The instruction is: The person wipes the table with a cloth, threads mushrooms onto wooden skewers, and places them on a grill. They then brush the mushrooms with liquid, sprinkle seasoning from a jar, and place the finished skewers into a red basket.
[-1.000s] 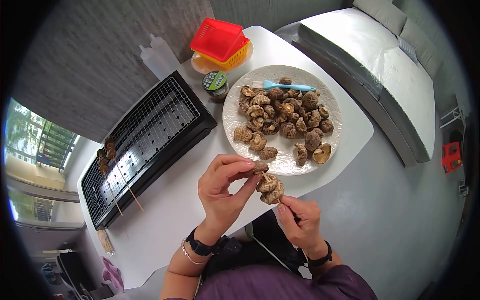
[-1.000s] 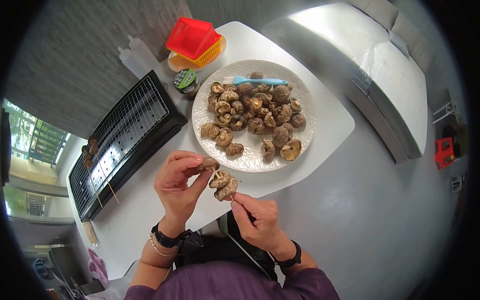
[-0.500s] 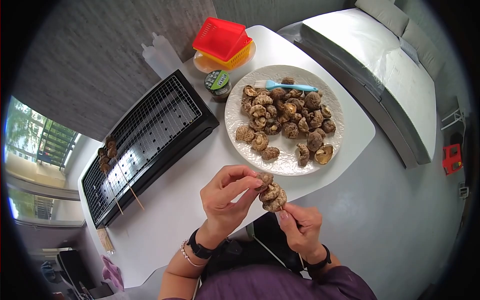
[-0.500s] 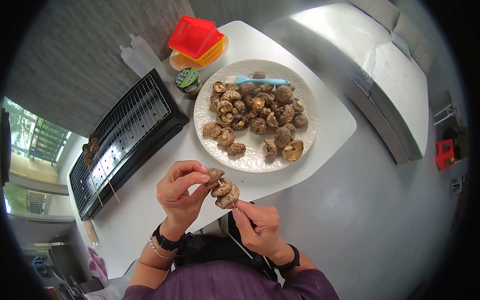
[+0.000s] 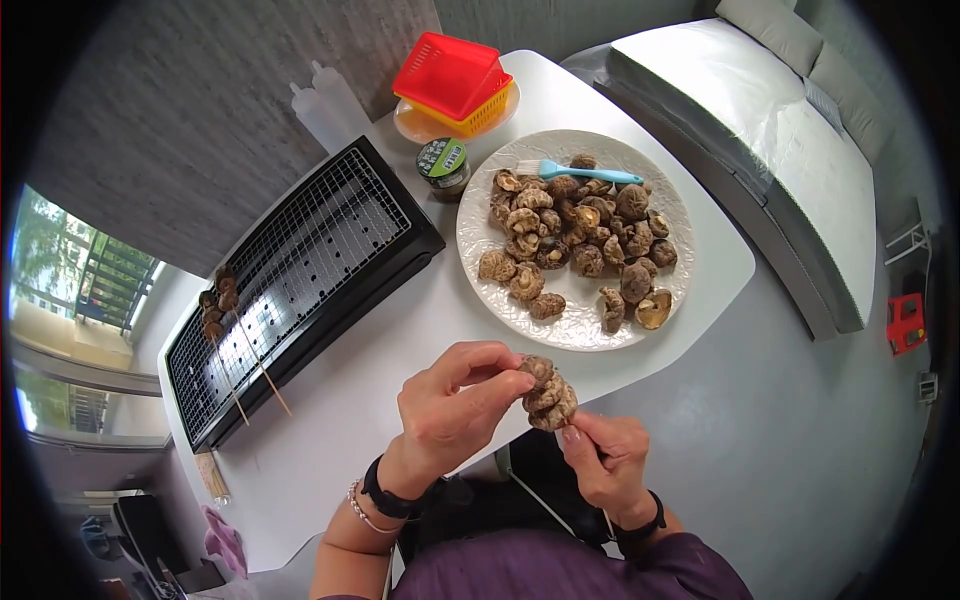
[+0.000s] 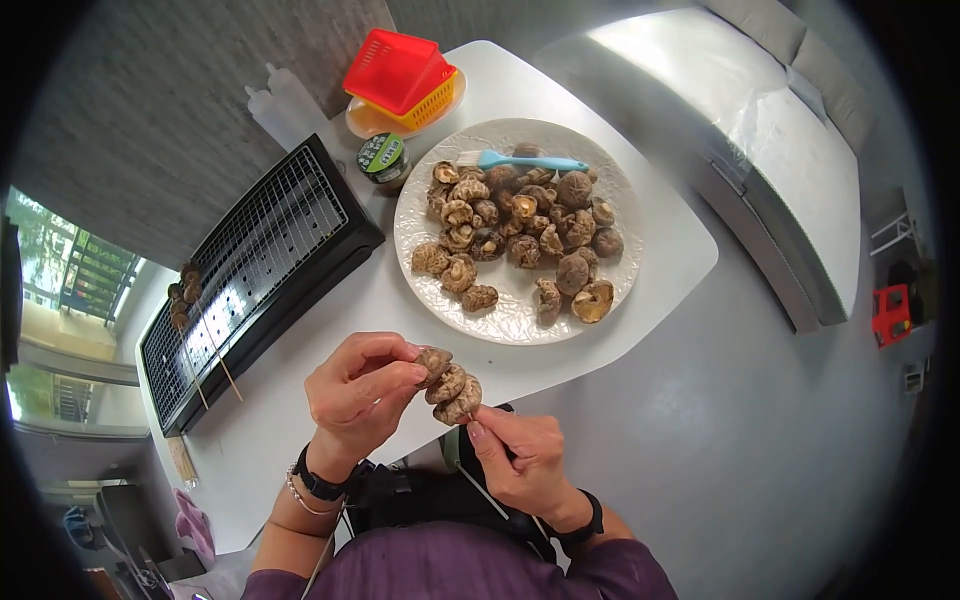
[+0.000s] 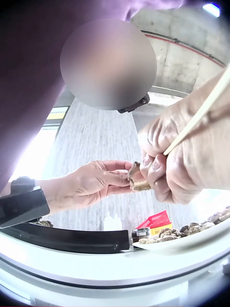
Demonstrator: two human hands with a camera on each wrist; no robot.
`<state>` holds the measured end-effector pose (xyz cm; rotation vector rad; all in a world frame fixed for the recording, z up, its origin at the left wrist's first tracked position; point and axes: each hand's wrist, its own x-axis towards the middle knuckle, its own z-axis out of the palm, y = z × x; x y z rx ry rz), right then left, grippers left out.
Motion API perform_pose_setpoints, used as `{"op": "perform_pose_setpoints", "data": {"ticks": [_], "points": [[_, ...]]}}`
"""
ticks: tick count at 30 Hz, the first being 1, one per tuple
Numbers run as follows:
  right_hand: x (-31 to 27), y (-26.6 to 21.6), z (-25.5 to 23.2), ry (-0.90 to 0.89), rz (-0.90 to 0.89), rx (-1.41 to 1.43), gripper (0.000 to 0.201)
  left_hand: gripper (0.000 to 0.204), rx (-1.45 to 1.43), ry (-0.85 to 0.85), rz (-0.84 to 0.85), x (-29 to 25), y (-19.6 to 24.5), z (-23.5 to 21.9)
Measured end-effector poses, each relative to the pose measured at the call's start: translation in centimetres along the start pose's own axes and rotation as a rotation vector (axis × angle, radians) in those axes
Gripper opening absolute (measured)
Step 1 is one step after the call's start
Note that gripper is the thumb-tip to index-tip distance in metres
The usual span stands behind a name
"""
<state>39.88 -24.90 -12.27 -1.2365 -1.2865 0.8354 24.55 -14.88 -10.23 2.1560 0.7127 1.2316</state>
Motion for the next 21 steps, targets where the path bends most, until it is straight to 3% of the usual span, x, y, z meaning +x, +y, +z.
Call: {"op": "perform_pose_setpoints", "data": {"ticks": [7, 11, 15, 18, 20, 21], "points": [[0.1, 0.1, 0.5, 0.055, 0.01, 0.035, 0.01, 0.023, 0.04, -0.026, 0.065, 0.1, -0.4, 0.0], [0.1, 0.1, 0.1, -0.003, 0.016, 0.009, 0.016, 0.024, 0.073, -0.036, 0.123, 0.1, -0.7, -0.1], [0.3, 0.4, 0.2, 0.007, 0.035, 0.041, 0.016, 0.021, 0.075, -0.025, 0.085, -0.1, -0.7, -0.2], [1.0, 0.4, 0.6, 0.005, 0.083, 0.066, 0.014, 0.035, -0.006, -0.045, 0.022, -0.6, -0.9, 0.0], [1.2, 0.4, 0.7, 0.014, 0.1, 0.079, 0.013, 0.051, -0.712, 0.214, -0.527, -0.3, 0.0, 0.8], [1.3, 0.4, 0.7, 0.019, 0.134, 0.123, 0.012, 0.061, -0.912, 0.133, -0.601, -0.3, -0.4, 0.3]]}}
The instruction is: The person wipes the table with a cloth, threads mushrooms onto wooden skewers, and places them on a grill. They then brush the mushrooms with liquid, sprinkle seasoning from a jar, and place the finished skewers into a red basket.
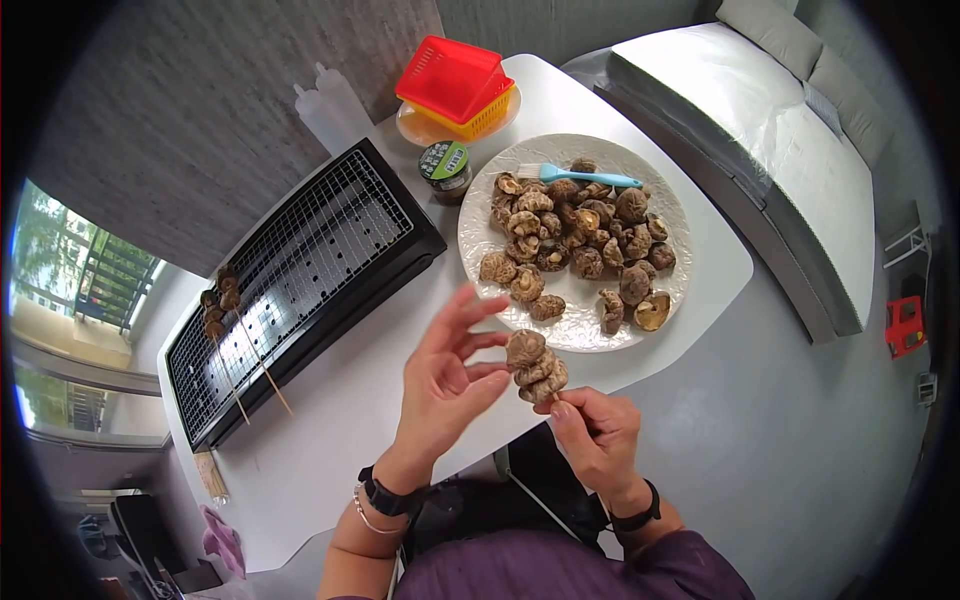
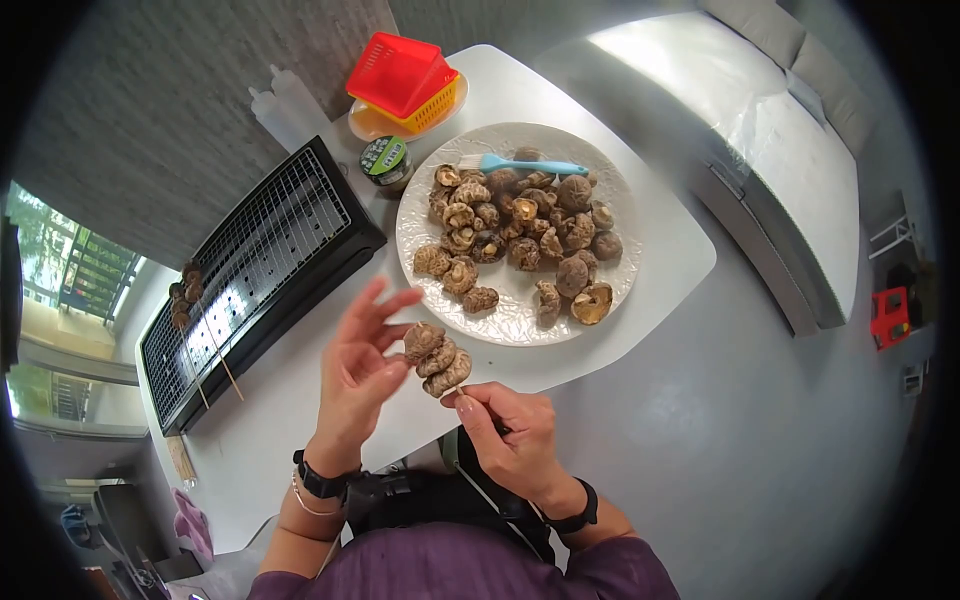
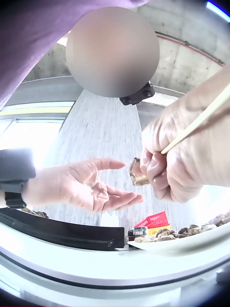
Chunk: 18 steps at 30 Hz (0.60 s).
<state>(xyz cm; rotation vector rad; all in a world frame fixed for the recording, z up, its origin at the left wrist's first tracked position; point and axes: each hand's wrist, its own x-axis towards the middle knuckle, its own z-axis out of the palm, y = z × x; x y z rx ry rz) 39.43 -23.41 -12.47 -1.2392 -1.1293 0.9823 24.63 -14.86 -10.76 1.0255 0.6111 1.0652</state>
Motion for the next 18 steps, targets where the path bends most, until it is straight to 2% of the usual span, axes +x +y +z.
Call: {"op": "perform_pose_setpoints", "data": {"ticks": [1, 3, 4, 5, 8, 9, 11, 14, 18], "points": [[0.0, 0.0, 0.1, 0.001, 0.037, 0.045, 0.012, 0.061, 0.002, -0.002, 0.0, -0.2, -0.2, -0.2], [0.3, 0.4, 0.5, -0.026, -0.022, 0.024, 0.013, 0.057, 0.011, -0.13, -0.218, -0.8, -0.8, -0.4], [0.4, 0.5, 0.6, -0.054, -0.08, 0.003, 0.015, 0.055, 0.04, -0.067, -0.293, -1.0, -0.6, 0.3], [0.1, 0.6, 0.7, -0.066, -0.075, 0.003, 0.015, 0.055, 0.036, -0.054, -0.293, -1.2, -0.8, 0.3], [-0.4, 0.6, 0.8, -0.067, 0.021, 0.068, 0.017, 0.053, -0.04, 0.073, -0.148, -1.2, -1.7, 0.7], [-0.5, 0.6, 0.9, -0.03, -0.012, 0.05, 0.017, 0.053, -0.042, 0.069, -0.151, -1.5, -2.0, 0.9], [-0.5, 0.6, 0.9, 0.007, -0.043, 0.033, 0.018, 0.057, -0.067, 0.005, -0.296, -2.3, -2.4, 1.3], [-0.3, 0.7, 0.8, -0.029, -0.097, -0.003, 0.014, 0.058, -0.079, 0.055, -0.27, -2.0, -1.8, 1.1], [-0.3, 0.2, 0.4, -0.045, -0.031, 0.008, 0.013, 0.051, -0.066, 0.021, -0.153, -1.3, -1.4, 1.1]]}}
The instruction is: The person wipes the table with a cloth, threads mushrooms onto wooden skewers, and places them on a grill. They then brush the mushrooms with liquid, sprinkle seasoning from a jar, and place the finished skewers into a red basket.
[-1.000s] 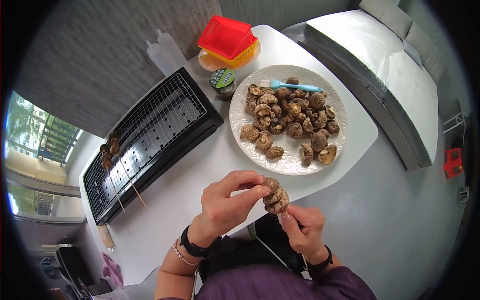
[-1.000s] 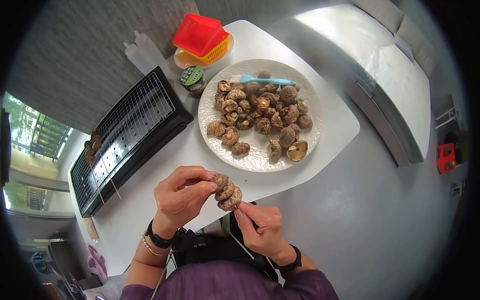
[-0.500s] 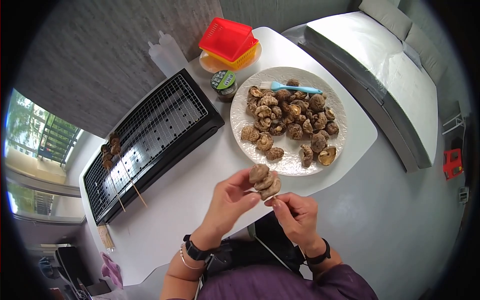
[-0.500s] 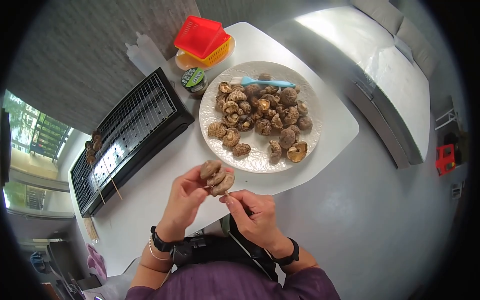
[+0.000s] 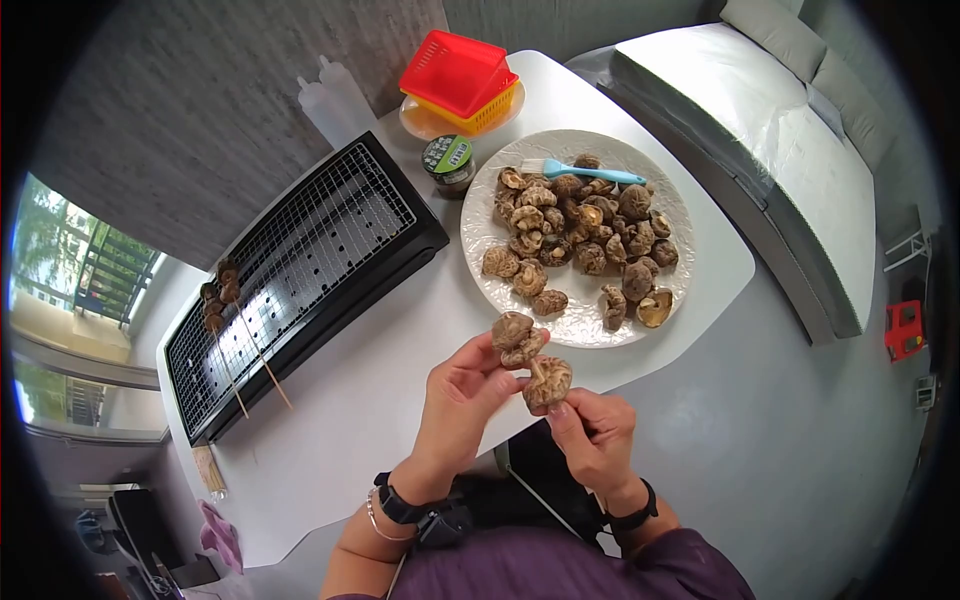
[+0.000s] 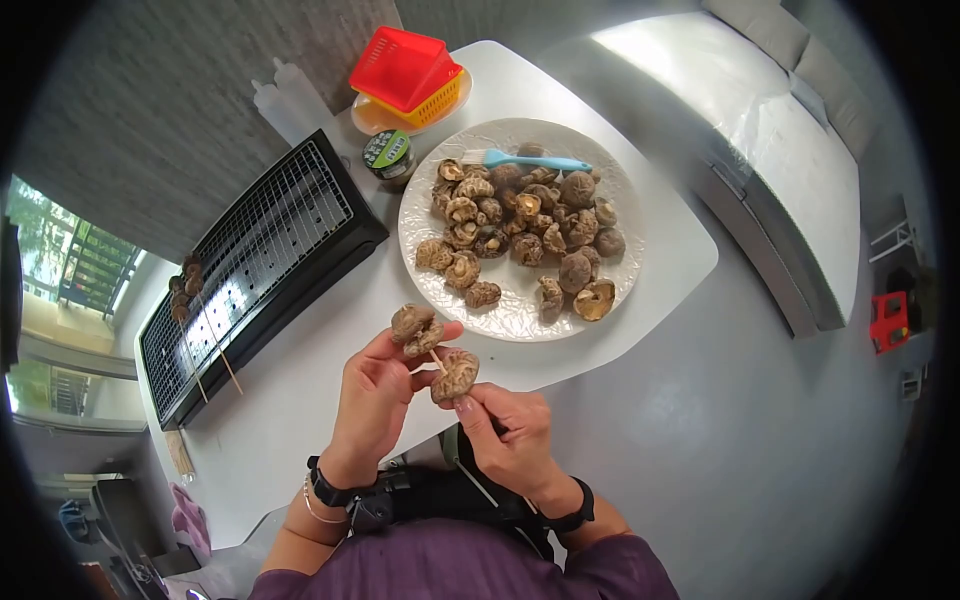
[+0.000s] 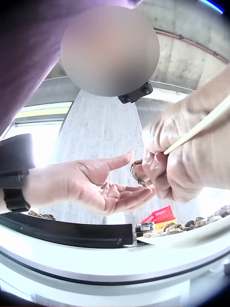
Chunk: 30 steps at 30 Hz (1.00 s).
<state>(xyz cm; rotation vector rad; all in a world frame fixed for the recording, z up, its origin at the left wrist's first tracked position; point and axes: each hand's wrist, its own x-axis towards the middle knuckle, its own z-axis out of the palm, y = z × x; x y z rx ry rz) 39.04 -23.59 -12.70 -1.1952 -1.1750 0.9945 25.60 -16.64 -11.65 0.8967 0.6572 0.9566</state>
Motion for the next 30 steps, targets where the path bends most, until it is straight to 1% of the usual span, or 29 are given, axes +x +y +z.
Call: {"op": "perform_pose_setpoints", "data": {"ticks": [1, 2, 4, 8, 10, 14, 16, 17, 19, 21, 23, 25, 26, 27, 28, 30], "points": [[0.0, 0.0, -0.1, -0.013, 0.043, 0.006, 0.013, 0.049, -0.012, -0.004, 0.028, 0.1, 0.0, -0.2], [0.0, -0.1, 0.0, -0.018, 0.043, 0.007, 0.013, 0.049, -0.011, 0.001, 0.03, 0.0, 0.0, -0.4], [-0.1, -0.2, 0.3, -0.01, -0.036, -0.001, 0.013, 0.045, 0.077, -0.013, -0.029, -0.2, 0.0, -0.7], [-0.5, 0.3, 0.2, -0.043, -0.033, -0.066, 0.013, 0.043, 0.054, 0.035, -0.028, -0.8, -0.5, -0.7], [-0.3, 0.0, 0.3, -0.015, -0.035, -0.042, 0.013, 0.045, 0.171, -0.009, 0.005, -1.0, -0.8, -0.3], [0.1, -0.2, 0.3, -0.004, -0.055, -0.046, 0.014, 0.052, 0.153, 0.031, 0.0, -0.6, -0.4, 0.2], [0.2, -0.4, 0.4, 0.043, -0.099, -0.045, 0.012, 0.053, 0.133, 0.103, 0.166, 0.0, 0.1, 0.2], [0.2, -0.3, 0.3, 0.039, -0.1, -0.043, 0.012, 0.053, 0.135, 0.107, 0.168, 0.2, 0.5, -0.2], [-0.1, -0.2, 0.1, -0.046, -0.089, -0.129, 0.012, 0.037, 0.053, -0.05, 0.051, 0.1, 1.5, -1.2], [-0.3, -0.1, 0.3, -0.049, -0.082, -0.136, 0.011, 0.035, 0.072, -0.024, 0.042, -0.2, 1.5, -1.0], [-0.4, 0.0, 0.4, -0.046, -0.074, -0.144, 0.01, 0.033, 0.157, 0.017, 0.047, -0.5, 1.4, -1.1], [-0.5, 0.2, 0.5, -0.041, -0.13, -0.138, 0.008, 0.032, 0.16, 0.022, 0.063, -0.6, 1.4, -1.0], [-0.7, 0.3, 0.5, -0.042, -0.128, -0.137, 0.008, 0.03, 0.163, 0.03, 0.081, -0.7, 1.3, -0.9], [-0.8, 0.3, 0.4, -0.059, -0.074, -0.105, 0.008, 0.03, 0.164, 0.032, 0.08, -0.7, 1.3, -0.9], [-0.8, 0.4, 0.4, -0.075, -0.021, -0.073, 0.007, 0.034, 0.18, 0.058, 0.077, -0.7, 1.2, -0.8], [-0.9, 0.5, 0.4, -0.077, 0.013, -0.036, 0.007, 0.038, 0.198, 0.083, 0.074, -0.7, 1.2, -0.7]]}}
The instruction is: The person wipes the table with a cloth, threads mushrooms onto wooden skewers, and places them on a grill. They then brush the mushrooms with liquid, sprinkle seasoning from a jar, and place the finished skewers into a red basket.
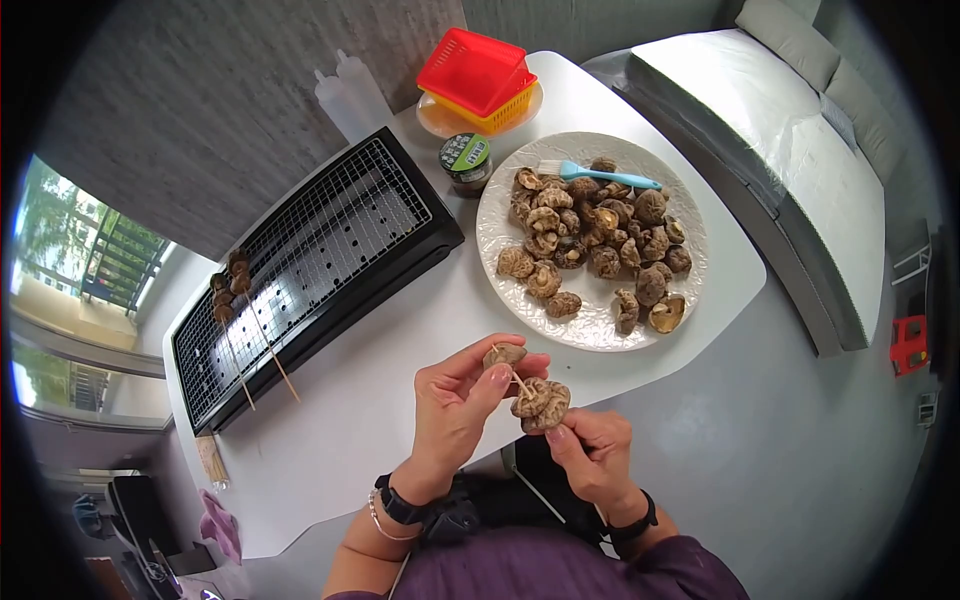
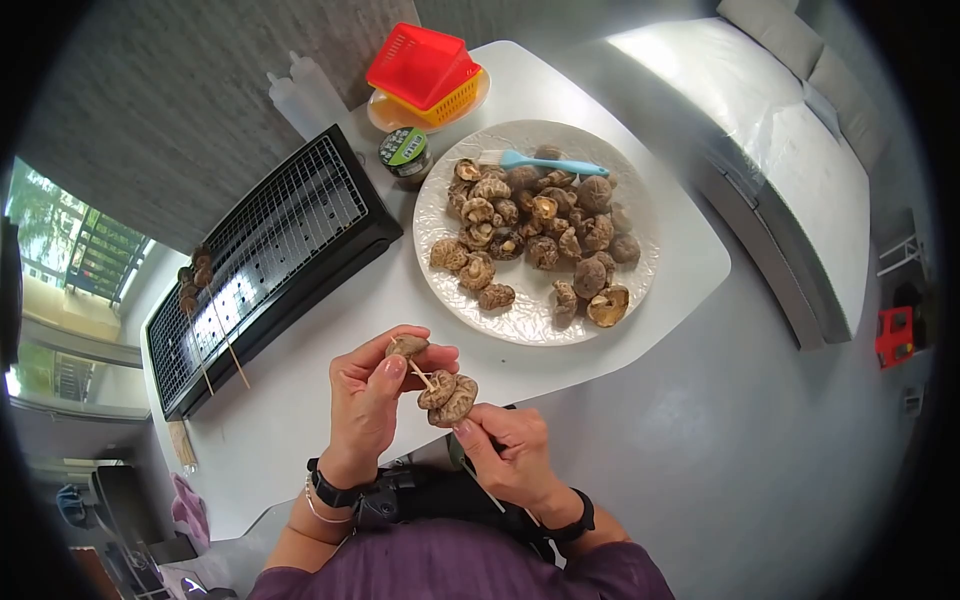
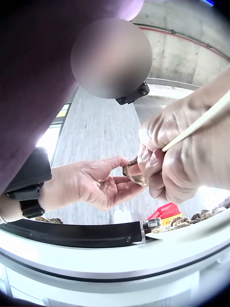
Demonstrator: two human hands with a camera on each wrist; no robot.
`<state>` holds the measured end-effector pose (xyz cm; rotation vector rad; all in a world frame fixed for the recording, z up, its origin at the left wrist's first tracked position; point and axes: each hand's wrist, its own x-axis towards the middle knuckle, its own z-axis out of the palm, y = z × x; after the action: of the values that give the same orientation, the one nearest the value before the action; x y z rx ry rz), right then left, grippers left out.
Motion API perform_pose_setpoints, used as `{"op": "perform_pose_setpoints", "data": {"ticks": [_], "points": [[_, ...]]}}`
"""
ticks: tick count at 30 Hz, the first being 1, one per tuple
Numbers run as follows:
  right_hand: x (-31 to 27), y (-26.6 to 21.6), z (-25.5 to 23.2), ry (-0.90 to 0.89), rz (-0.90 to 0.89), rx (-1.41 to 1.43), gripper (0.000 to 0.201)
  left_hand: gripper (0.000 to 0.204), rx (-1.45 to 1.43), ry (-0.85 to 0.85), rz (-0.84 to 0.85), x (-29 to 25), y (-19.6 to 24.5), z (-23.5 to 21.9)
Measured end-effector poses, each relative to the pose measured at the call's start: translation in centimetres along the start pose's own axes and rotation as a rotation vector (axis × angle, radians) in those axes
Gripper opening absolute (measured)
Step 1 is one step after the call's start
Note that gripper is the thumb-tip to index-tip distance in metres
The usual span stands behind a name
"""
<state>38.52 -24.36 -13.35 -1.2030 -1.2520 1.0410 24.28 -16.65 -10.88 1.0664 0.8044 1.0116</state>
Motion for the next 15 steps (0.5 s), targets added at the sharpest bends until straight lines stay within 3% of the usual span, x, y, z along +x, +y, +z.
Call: {"op": "perform_pose_setpoints", "data": {"ticks": [2, 4, 9, 11, 15], "points": [[-0.01, 0.25, 0.26, -0.004, 0.034, 0.037, 0.006, 0.038, 0.054, 0.016, 0.023, -0.17, -0.06, 0.06], [0.1, 0.49, 0.85, 0.073, -0.156, -0.12, 0.006, 0.034, 0.053, 0.013, 0.008, -0.41, 0.03, 0.0], [0.63, -0.25, 0.45, 0.07, -0.112, -0.099, 0.005, 0.037, -0.063, -0.038, -0.048, -0.47, -0.58, -0.1], [0.74, -0.39, 0.24, 0.069, -0.085, -0.098, 0.005, 0.048, -0.097, -0.098, -0.028, -0.54, -0.34, 0.45], [0.76, -0.08, 0.55, 0.064, -0.129, -0.113, 0.005, 0.054, 0.003, -0.141, -0.095, -0.75, -0.28, 0.22]]}}
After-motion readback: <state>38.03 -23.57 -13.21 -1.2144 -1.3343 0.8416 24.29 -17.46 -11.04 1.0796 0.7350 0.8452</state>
